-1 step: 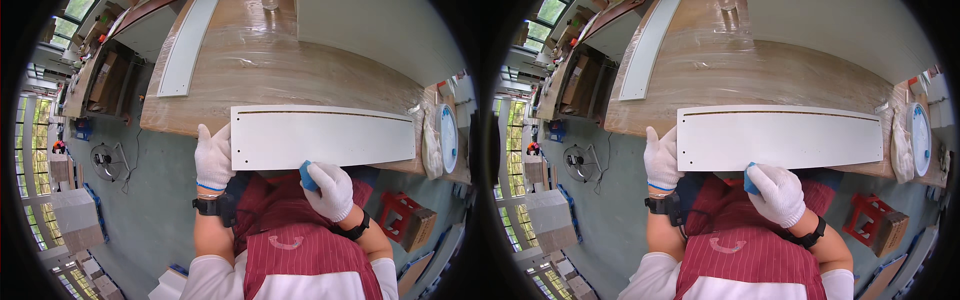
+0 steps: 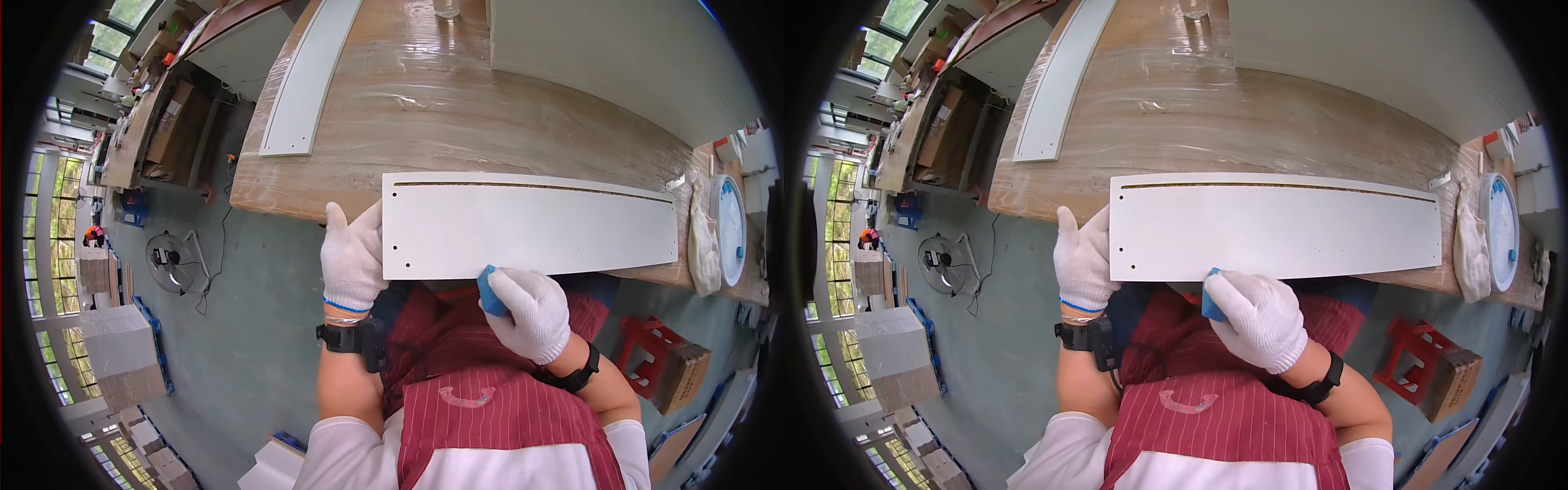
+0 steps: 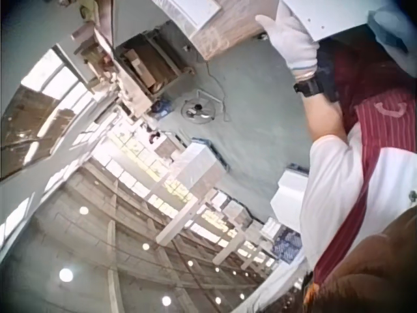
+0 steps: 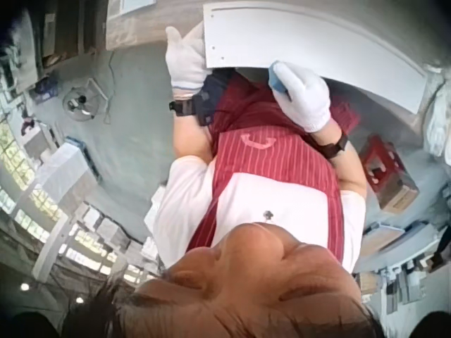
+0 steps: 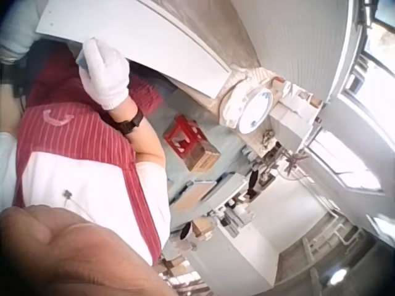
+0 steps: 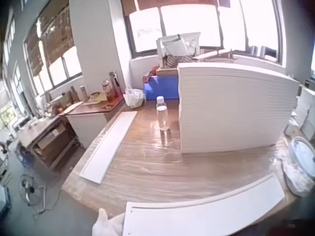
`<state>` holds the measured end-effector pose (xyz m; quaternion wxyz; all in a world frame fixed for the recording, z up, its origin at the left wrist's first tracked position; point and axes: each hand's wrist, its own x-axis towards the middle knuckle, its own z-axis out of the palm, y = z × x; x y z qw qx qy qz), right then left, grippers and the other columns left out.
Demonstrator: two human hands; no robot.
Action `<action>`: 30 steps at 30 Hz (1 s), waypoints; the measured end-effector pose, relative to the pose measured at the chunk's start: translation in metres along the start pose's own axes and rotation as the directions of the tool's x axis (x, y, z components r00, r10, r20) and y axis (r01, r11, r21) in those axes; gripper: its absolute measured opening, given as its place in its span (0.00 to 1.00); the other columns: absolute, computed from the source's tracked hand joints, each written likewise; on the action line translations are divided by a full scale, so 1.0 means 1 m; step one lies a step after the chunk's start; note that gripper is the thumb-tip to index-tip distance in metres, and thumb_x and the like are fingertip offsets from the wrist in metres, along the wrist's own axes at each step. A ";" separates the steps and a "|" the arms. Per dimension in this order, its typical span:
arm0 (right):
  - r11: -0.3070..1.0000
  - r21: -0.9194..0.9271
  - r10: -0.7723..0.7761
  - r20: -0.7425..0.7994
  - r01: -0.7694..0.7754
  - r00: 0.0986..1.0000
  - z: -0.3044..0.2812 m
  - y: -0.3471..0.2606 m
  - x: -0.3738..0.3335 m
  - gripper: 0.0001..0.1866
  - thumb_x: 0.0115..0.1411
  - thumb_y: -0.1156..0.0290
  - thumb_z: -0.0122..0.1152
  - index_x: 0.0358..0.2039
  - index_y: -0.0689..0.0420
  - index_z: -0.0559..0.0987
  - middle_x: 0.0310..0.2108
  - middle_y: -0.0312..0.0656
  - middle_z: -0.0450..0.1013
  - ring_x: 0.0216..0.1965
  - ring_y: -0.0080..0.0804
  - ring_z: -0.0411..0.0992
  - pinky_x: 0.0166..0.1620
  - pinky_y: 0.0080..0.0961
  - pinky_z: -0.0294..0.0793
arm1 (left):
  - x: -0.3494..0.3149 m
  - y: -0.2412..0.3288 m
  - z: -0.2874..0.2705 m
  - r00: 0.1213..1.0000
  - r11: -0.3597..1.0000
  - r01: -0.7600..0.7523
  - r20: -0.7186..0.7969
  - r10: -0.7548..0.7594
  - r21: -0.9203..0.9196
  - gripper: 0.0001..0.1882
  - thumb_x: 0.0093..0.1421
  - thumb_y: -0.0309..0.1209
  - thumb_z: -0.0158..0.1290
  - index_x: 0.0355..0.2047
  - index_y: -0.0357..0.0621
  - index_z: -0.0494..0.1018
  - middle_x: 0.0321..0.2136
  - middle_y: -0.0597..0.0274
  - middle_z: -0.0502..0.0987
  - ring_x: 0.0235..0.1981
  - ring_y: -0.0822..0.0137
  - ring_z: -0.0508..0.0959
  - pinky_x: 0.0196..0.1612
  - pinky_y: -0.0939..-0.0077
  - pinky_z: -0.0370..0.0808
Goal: The recorder applies glue to the edge of a white board using a blue sponge.
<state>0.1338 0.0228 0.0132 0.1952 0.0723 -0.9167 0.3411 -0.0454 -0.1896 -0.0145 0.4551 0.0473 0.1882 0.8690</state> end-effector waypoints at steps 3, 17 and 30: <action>0.995 -0.007 -0.096 0.082 0.097 0.992 0.014 -0.038 0.042 0.18 0.46 0.73 0.68 0.39 0.56 0.74 0.29 0.40 0.75 0.26 0.40 0.77 0.28 0.34 0.75 | -0.001 -0.004 0.013 0.999 0.998 -0.002 -0.043 -0.001 -0.070 0.57 0.65 0.72 0.28 0.70 0.25 0.45 0.63 0.36 0.64 0.63 0.46 0.69 0.64 0.51 0.66; 0.989 0.142 0.128 -0.664 -0.043 0.736 -0.040 -0.052 0.056 0.29 0.50 0.90 0.57 0.55 0.63 0.73 0.49 0.47 0.72 0.44 0.33 0.73 0.43 0.28 0.77 | -0.032 0.010 0.024 0.934 0.852 -0.088 -0.254 0.250 0.517 0.19 0.64 0.27 0.56 0.54 0.31 0.72 0.44 0.55 0.80 0.42 0.69 0.79 0.47 0.75 0.76; 0.884 0.312 0.439 -0.812 -0.348 0.385 -0.082 -0.019 0.032 0.27 0.60 0.84 0.50 0.61 0.64 0.70 0.50 0.41 0.69 0.40 0.23 0.68 0.37 0.17 0.73 | -0.158 0.102 -0.038 0.451 0.592 -0.590 -0.383 0.806 0.549 0.28 0.62 0.31 0.53 0.60 0.30 0.64 0.54 0.45 0.74 0.54 0.52 0.77 0.57 0.58 0.76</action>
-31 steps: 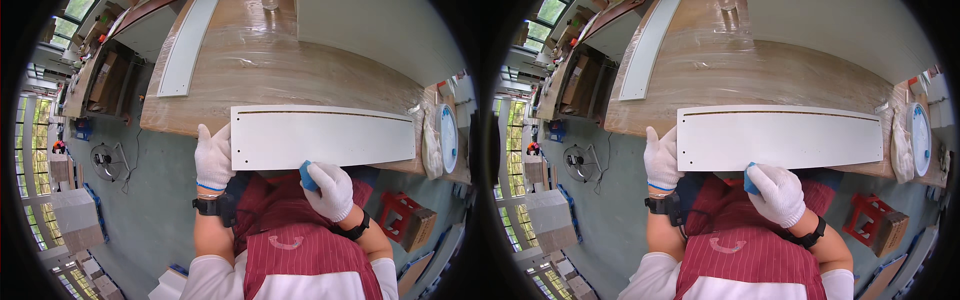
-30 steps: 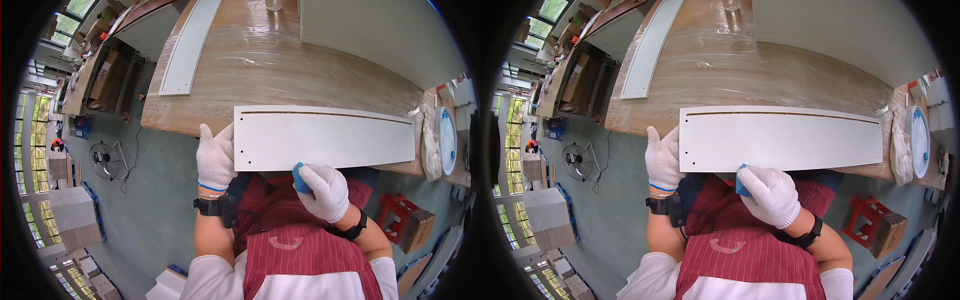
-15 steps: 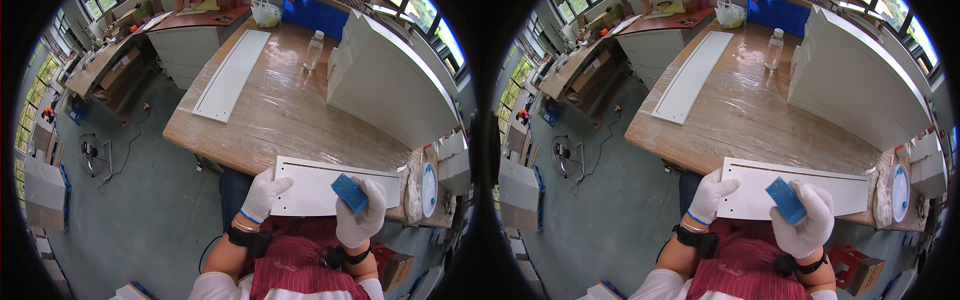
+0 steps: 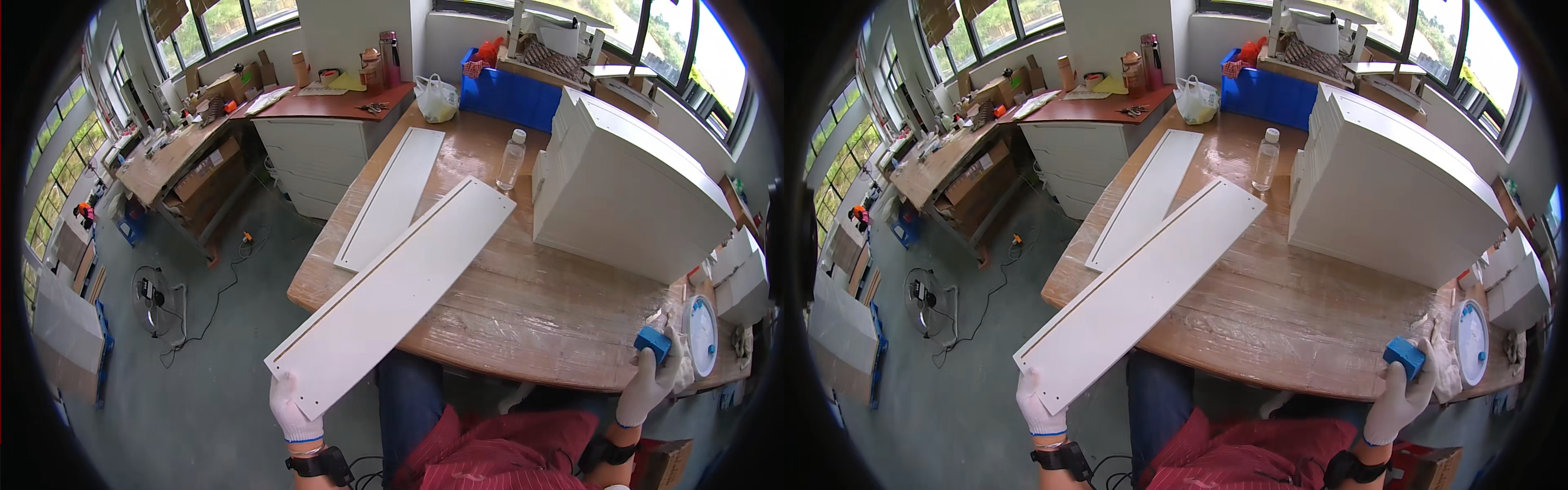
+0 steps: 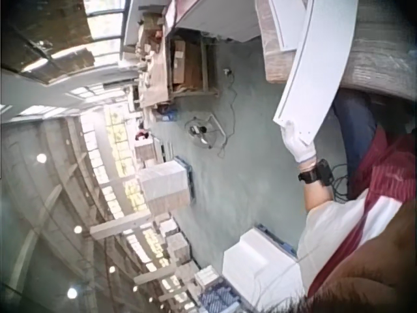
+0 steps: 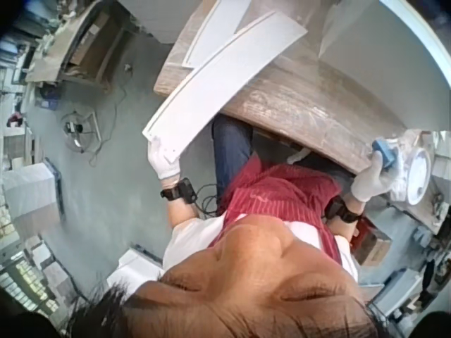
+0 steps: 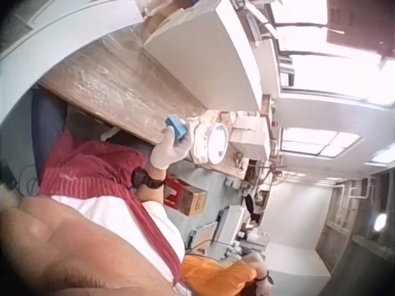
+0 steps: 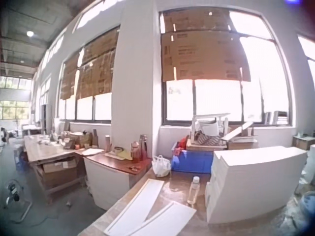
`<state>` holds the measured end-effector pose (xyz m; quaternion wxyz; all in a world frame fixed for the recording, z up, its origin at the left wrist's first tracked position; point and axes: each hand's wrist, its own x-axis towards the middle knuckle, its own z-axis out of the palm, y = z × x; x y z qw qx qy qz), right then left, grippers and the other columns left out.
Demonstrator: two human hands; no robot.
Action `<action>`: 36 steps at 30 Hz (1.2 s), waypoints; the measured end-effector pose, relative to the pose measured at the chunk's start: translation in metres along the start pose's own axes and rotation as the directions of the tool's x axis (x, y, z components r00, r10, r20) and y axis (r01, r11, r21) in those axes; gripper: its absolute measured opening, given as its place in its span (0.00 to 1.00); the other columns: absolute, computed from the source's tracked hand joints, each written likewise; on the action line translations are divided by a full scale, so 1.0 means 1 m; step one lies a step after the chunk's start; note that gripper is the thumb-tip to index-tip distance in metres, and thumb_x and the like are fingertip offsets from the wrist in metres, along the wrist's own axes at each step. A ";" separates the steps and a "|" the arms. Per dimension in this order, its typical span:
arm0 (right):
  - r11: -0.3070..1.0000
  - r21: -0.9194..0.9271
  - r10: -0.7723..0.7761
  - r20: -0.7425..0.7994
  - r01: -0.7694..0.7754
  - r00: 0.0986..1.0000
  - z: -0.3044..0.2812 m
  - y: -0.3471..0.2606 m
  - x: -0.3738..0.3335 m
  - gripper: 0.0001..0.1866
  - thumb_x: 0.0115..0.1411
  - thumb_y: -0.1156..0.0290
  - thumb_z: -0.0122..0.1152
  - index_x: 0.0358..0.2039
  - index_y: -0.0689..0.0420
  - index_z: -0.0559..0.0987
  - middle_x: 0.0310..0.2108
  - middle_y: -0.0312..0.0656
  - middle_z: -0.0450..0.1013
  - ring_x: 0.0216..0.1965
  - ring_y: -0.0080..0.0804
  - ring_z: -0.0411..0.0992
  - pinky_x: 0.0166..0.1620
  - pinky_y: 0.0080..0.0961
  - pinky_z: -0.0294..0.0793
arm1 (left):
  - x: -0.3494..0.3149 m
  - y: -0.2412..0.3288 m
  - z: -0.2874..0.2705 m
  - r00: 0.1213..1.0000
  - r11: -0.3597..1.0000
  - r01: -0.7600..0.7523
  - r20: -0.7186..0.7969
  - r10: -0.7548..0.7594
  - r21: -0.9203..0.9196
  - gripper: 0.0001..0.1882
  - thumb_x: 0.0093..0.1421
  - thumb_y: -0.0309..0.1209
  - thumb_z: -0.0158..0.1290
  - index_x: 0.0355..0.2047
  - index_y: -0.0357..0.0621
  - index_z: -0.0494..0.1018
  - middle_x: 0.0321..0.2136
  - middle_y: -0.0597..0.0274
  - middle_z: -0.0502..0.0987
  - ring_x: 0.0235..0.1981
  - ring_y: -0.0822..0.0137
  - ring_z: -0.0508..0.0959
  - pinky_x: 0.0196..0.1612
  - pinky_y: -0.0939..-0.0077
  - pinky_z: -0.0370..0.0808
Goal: The recorder applies glue to the edge of a white board using a blue sponge.
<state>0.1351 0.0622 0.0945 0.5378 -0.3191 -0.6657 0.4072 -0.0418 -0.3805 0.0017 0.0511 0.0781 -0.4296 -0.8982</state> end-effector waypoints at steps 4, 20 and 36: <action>0.997 -0.011 -0.078 0.053 0.079 0.996 -0.002 0.000 0.000 0.28 0.58 0.86 0.51 0.61 0.64 0.70 0.48 0.41 0.69 0.39 0.23 0.68 0.36 0.17 0.73 | 0.041 -0.045 0.053 0.988 0.970 0.136 0.105 -0.116 -0.203 0.32 0.60 0.24 0.51 0.65 0.36 0.60 0.57 0.48 0.70 0.58 0.51 0.73 0.60 0.53 0.73; 0.998 -0.043 0.046 0.075 -0.043 0.996 -0.032 0.021 -0.010 0.29 0.57 0.87 0.54 0.61 0.65 0.69 0.50 0.41 0.69 0.46 0.26 0.69 0.48 0.21 0.72 | 0.195 -0.127 0.103 0.974 0.974 0.223 -0.032 -0.224 -0.025 0.20 0.63 0.24 0.53 0.55 0.35 0.70 0.49 0.52 0.77 0.50 0.55 0.78 0.52 0.56 0.78; 0.978 -0.168 -0.091 0.202 0.126 0.975 -0.040 0.051 0.012 0.25 0.52 0.79 0.71 0.52 0.62 0.77 0.41 0.47 0.77 0.40 0.32 0.78 0.45 0.26 0.77 | 0.183 -0.111 0.126 0.925 -0.525 -0.340 0.379 -0.037 0.780 0.51 0.51 0.51 0.62 0.70 0.39 0.55 0.63 0.38 0.63 0.62 0.41 0.66 0.65 0.53 0.64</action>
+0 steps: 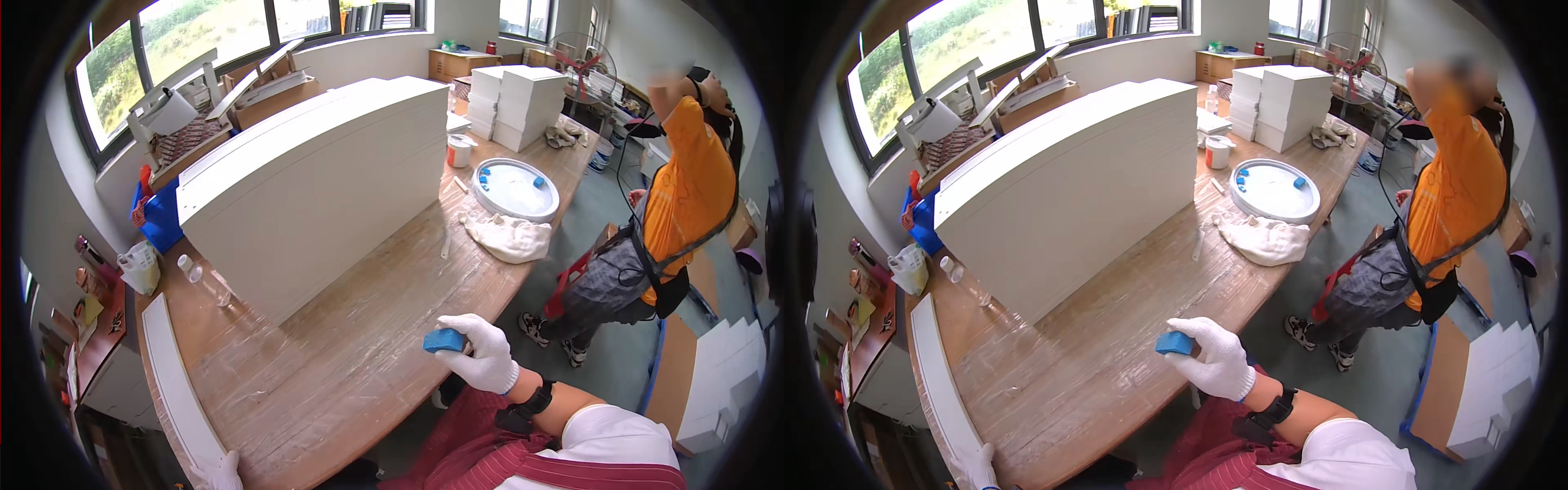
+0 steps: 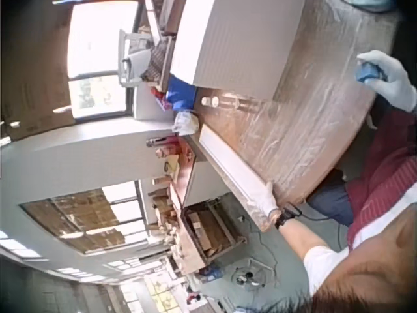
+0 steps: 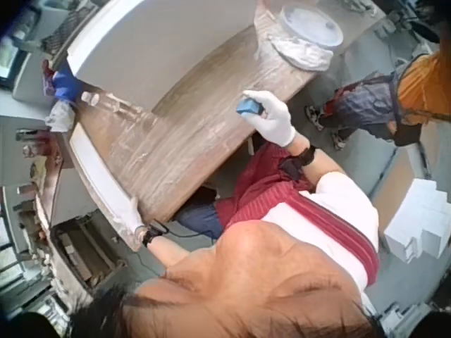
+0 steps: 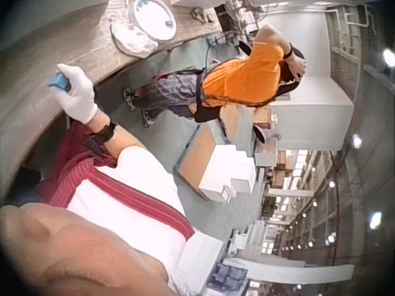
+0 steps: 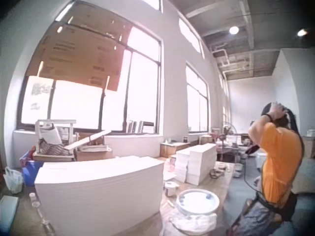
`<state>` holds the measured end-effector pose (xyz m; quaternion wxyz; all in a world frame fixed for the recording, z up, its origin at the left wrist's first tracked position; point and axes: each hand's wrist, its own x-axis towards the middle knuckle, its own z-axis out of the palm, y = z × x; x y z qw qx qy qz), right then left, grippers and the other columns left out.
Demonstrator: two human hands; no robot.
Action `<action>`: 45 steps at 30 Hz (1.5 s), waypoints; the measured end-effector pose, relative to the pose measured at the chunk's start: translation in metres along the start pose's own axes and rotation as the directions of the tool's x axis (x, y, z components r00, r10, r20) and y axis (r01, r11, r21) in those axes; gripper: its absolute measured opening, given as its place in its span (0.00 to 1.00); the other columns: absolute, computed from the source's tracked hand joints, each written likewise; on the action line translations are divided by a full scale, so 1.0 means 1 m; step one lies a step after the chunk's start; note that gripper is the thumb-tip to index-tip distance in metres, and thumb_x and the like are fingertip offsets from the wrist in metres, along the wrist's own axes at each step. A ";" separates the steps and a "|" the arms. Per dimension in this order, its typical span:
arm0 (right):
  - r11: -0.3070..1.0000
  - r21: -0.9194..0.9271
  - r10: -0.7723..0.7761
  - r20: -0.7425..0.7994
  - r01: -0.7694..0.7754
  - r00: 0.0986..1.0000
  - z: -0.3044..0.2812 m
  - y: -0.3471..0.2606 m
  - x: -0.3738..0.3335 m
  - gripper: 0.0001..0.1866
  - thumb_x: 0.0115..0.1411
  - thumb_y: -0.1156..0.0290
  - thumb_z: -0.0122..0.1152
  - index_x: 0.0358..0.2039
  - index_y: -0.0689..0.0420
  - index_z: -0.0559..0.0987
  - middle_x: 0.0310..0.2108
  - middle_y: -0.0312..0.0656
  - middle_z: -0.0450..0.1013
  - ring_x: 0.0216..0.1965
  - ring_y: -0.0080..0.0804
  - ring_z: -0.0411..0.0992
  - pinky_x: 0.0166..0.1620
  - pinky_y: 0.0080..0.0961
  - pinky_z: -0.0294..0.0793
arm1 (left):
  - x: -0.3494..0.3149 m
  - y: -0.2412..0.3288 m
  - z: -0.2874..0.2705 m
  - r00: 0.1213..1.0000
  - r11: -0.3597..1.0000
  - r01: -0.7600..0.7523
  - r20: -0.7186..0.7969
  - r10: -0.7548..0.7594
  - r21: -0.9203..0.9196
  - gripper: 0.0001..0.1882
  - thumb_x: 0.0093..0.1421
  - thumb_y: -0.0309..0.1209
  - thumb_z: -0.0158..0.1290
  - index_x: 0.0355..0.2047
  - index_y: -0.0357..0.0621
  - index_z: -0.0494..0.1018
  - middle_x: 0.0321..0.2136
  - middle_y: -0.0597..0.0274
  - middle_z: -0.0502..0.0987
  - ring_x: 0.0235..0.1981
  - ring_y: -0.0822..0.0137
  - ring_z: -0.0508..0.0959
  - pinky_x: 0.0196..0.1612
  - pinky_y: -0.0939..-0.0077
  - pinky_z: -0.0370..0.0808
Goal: The recorder applies glue to the edge of a white board using a blue sponge.
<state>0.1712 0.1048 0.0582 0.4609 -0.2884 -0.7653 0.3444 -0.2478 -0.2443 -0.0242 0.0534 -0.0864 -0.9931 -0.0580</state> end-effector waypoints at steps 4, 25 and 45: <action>0.976 -0.080 0.192 -0.118 -0.202 0.974 -0.033 0.039 -0.003 0.24 0.54 0.77 0.71 0.52 0.62 0.77 0.41 0.47 0.77 0.41 0.31 0.78 0.45 0.25 0.77 | 0.009 0.026 0.000 1.000 1.000 0.001 0.023 -0.001 -0.011 0.57 0.44 0.59 0.67 0.68 0.41 0.60 0.57 0.39 0.72 0.57 0.40 0.72 0.62 0.50 0.67; 0.332 -0.873 0.326 -0.248 -0.356 0.912 -0.162 0.276 0.147 0.41 0.59 0.50 0.60 0.69 0.56 0.62 0.71 0.55 0.53 0.72 0.55 0.48 0.73 0.45 0.43 | -0.041 -0.081 0.089 0.873 0.986 0.143 -0.480 -0.088 0.080 0.44 0.59 0.45 0.58 0.69 0.36 0.56 0.67 0.32 0.57 0.66 0.38 0.61 0.68 0.54 0.60; 0.844 0.353 0.142 0.579 -0.403 0.803 0.009 0.022 -0.014 0.29 0.62 0.69 0.59 0.63 0.63 0.69 0.55 0.50 0.73 0.54 0.34 0.72 0.55 0.28 0.72 | -0.264 0.283 -0.063 0.326 -0.160 0.556 0.036 0.945 -0.816 0.23 0.75 0.46 0.41 0.58 0.43 0.69 0.52 0.60 0.74 0.55 0.69 0.73 0.61 0.71 0.68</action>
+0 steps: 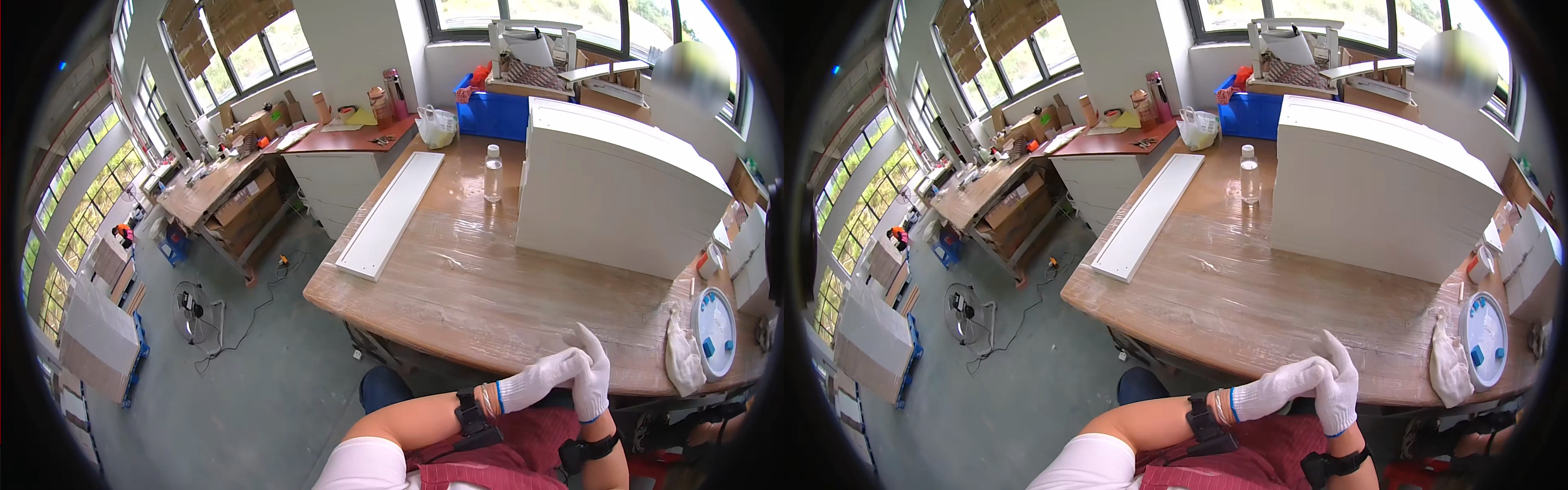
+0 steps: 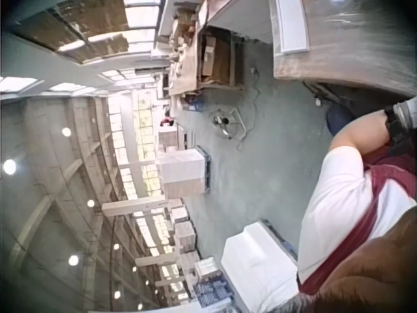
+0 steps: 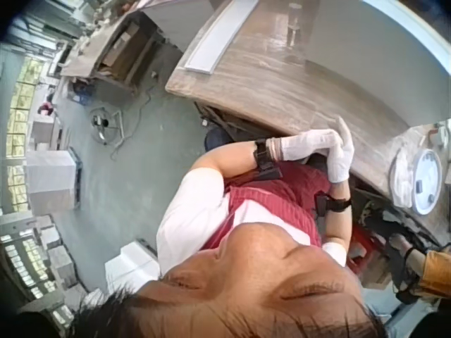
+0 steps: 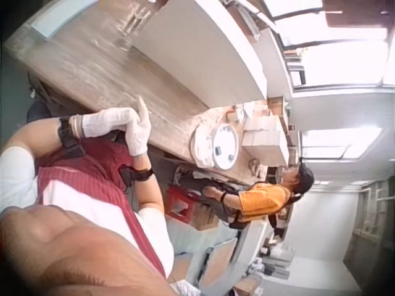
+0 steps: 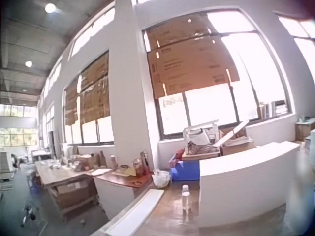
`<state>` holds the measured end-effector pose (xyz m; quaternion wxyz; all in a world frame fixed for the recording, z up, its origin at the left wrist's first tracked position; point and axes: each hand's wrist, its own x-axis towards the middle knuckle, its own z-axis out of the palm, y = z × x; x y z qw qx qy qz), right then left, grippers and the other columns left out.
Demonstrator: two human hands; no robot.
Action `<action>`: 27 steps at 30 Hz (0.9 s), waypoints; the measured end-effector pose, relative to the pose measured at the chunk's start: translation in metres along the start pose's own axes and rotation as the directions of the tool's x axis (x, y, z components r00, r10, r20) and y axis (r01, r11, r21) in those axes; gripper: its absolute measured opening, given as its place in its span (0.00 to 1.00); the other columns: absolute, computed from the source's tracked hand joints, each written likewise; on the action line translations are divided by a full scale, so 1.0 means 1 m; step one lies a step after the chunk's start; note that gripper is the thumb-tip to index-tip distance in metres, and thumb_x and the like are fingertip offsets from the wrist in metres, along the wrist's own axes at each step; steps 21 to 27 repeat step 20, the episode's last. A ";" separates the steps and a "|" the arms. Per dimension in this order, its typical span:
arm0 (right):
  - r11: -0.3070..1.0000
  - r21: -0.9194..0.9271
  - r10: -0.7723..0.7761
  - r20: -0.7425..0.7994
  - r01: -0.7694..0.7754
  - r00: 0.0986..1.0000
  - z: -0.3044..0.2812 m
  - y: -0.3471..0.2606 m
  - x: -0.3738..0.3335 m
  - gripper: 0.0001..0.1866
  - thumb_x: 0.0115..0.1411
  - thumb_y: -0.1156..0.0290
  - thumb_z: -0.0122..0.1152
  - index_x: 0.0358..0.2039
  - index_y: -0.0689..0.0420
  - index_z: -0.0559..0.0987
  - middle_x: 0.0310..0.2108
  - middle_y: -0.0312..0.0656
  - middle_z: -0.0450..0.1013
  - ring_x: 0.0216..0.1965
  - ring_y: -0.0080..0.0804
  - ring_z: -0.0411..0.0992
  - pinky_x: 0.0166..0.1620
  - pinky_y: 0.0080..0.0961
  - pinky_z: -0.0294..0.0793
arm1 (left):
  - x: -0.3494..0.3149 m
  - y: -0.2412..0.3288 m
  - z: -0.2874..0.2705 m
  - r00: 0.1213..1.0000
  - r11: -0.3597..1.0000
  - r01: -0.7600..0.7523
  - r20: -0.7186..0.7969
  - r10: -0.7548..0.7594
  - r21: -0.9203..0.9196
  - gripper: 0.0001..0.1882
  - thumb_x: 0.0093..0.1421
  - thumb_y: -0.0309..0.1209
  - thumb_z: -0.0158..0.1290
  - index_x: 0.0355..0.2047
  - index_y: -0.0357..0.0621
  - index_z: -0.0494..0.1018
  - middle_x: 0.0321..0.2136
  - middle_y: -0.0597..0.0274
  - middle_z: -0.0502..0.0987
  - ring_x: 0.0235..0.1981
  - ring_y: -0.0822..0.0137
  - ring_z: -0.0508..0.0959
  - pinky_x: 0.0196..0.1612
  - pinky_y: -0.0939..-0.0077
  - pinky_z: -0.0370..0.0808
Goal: The recorder applies glue to the edge of a white board using a blue sponge.
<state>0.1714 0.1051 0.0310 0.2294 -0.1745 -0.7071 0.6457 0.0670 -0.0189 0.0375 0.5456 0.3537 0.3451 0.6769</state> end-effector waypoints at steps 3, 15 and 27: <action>0.962 -0.199 -0.227 -0.214 0.186 0.950 0.041 -0.044 0.031 0.12 0.65 0.70 0.55 0.30 0.65 0.82 0.23 0.36 0.75 0.28 0.22 0.70 0.33 0.22 0.69 | -0.005 0.046 0.004 0.999 0.987 -0.015 -0.044 0.008 -0.161 0.20 0.75 0.46 0.43 0.55 0.44 0.68 0.48 0.65 0.72 0.53 0.73 0.71 0.59 0.73 0.69; 0.330 -0.713 -0.474 0.442 0.619 0.762 0.188 -0.117 0.216 0.10 0.54 0.66 0.63 0.21 0.57 0.79 0.18 0.46 0.71 0.20 0.46 0.73 0.25 0.33 0.70 | -0.067 0.202 -0.172 0.989 0.961 -0.147 -0.040 0.142 -0.232 0.26 0.72 0.34 0.50 0.66 0.37 0.63 0.55 0.65 0.72 0.55 0.76 0.69 0.58 0.82 0.68; 0.152 -0.827 -0.472 0.420 0.541 0.775 0.256 -0.130 0.331 0.12 0.54 0.63 0.68 0.22 0.57 0.80 0.19 0.48 0.73 0.22 0.46 0.75 0.26 0.35 0.72 | -0.154 0.284 -0.319 0.890 0.955 0.291 -0.349 -0.295 -0.066 0.32 0.70 0.34 0.52 0.70 0.39 0.57 0.63 0.57 0.69 0.63 0.64 0.70 0.64 0.70 0.67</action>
